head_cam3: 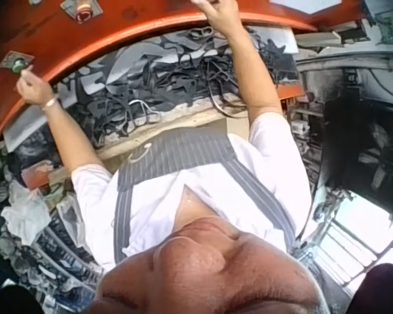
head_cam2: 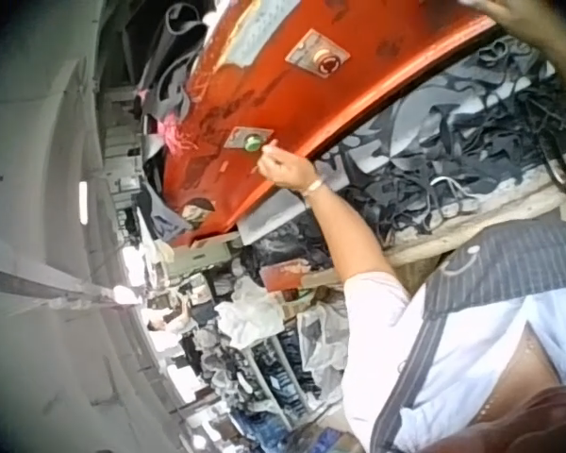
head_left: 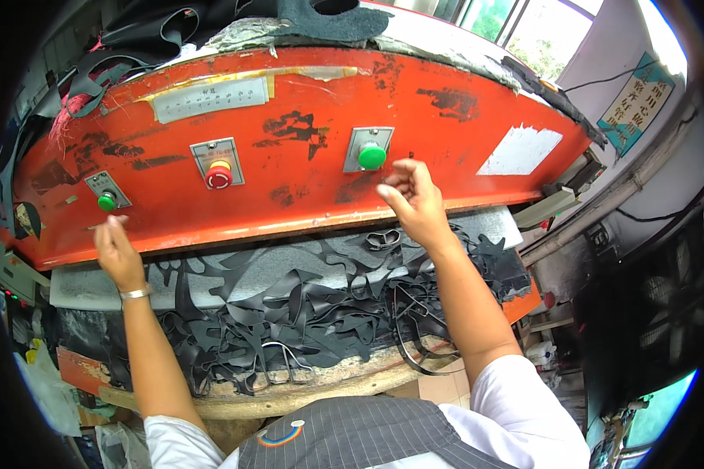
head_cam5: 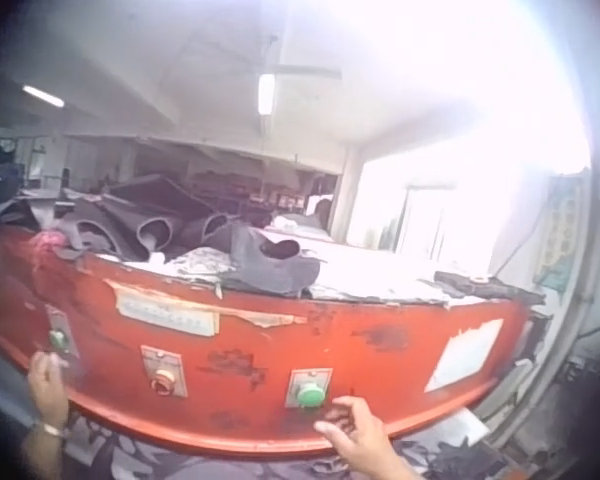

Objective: Using a hydraulic clicker press and metal dies to cut shoe components from sheets of synthetic material.

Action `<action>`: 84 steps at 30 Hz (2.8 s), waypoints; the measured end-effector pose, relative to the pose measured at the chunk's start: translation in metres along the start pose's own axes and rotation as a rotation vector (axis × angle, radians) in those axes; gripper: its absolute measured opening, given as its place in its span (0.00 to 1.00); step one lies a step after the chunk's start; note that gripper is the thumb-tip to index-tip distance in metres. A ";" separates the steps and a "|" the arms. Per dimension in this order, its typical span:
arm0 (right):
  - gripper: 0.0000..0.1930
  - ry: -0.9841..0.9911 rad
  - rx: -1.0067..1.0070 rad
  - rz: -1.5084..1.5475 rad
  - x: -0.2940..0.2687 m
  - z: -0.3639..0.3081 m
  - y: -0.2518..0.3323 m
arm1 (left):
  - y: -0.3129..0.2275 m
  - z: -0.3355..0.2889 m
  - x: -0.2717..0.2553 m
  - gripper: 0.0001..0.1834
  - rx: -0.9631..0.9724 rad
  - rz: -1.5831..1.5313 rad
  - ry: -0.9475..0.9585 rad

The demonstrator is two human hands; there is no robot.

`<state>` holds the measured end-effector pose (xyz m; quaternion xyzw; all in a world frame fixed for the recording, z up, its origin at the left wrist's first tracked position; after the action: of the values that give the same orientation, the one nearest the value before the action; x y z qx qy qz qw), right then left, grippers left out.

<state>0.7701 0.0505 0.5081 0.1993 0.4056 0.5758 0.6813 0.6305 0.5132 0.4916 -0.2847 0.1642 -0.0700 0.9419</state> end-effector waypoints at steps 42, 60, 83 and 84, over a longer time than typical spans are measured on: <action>0.27 0.523 -0.052 -0.493 0.051 -0.061 -0.095 | -0.175 -0.186 0.149 0.35 -0.057 -0.257 1.062; 0.25 0.539 0.098 -0.740 -0.153 -0.068 -0.173 | -0.276 -0.256 0.269 0.37 0.160 -0.033 1.367; 0.29 0.125 0.165 -0.450 -0.088 -0.081 -0.183 | -0.286 -0.289 0.229 0.36 0.515 -0.131 1.291; 0.29 0.126 0.166 -0.453 -0.090 -0.082 -0.185 | -0.288 -0.290 0.230 0.36 0.522 -0.118 1.279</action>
<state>0.8202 -0.0988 0.3518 0.1224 0.5272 0.3846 0.7477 0.7332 0.0735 0.3633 0.0401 0.6493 -0.3127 0.6922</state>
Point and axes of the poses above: each hand's wrist, its own z-axis towards the middle knuckle, its own x-axis out of the palm, y = z × x, the point moved 1 cm from there along z, towards the middle knuckle, and after that the axes turned 3 degrees about -x, right-handed, at the moved point
